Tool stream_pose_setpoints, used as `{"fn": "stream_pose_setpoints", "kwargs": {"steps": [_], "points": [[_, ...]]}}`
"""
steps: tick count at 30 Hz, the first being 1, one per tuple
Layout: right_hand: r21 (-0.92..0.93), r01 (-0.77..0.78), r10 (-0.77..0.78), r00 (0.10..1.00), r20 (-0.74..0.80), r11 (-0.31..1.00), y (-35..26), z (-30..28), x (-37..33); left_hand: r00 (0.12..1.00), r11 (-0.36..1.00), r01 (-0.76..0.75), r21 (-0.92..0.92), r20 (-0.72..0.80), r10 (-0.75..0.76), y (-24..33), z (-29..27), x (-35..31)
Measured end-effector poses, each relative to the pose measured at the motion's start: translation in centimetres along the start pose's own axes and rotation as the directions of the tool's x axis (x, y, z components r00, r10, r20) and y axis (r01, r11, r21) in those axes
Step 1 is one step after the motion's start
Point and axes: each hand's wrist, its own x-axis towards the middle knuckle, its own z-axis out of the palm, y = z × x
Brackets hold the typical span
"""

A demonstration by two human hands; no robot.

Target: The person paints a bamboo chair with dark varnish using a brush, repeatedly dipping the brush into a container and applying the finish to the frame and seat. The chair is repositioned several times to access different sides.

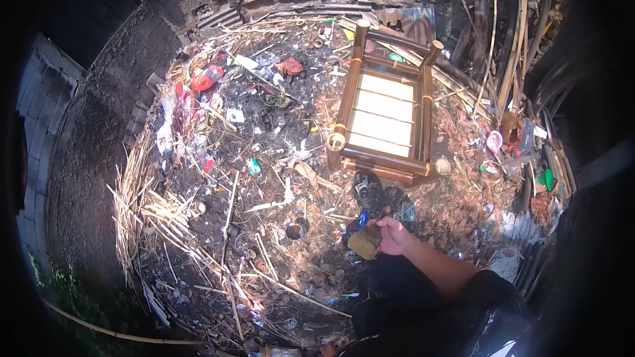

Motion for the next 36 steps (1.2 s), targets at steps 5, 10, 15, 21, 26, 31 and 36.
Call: {"fn": "stream_pose_setpoints", "kwargs": {"steps": [5,10,15,21,26,31,36], "points": [[0.048,0.214,-0.21,0.975,-0.075,0.976,-6.6,2.0,-10.7,0.961,0.957,-0.273,-0.095,-0.081,0.266,6.9,-1.4,-2.5],[0.053,0.383,-0.377,0.921,-0.094,0.922,-10.8,0.3,-20.8,0.857,0.847,-0.515,-0.13,-0.039,0.514,13.0,5.7,-3.0],[0.073,0.548,-0.538,0.834,-0.123,0.833,-14.6,-5.4,-31.7,0.801,0.797,-0.599,0.08,0.082,0.594,14.6,18.1,-2.9],[0.189,0.756,-0.734,0.655,-0.18,0.627,-20.1,-12.4,-44.7,0.838,0.723,-0.529,0.444,0.136,0.529,8.3,34.8,-9.0],[0.157,0.888,-0.837,0.46,-0.296,0.432,-23.3,-17.8,-51.9,0.705,0.41,-0.697,0.588,0.458,0.541,5.8,46.2,-13.9],[0.131,0.931,-0.827,0.364,-0.429,0.341,-27.1,-21.8,-52.7,0.576,0.193,-0.803,0.564,0.651,0.495,8.1,52.7,-16.5],[0.169,0.947,-0.749,0.321,-0.58,0.275,-31.8,-24.0,-50.3,0.664,0.251,-0.733,0.632,0.585,0.466,8.6,59.2,-19.0]]}}
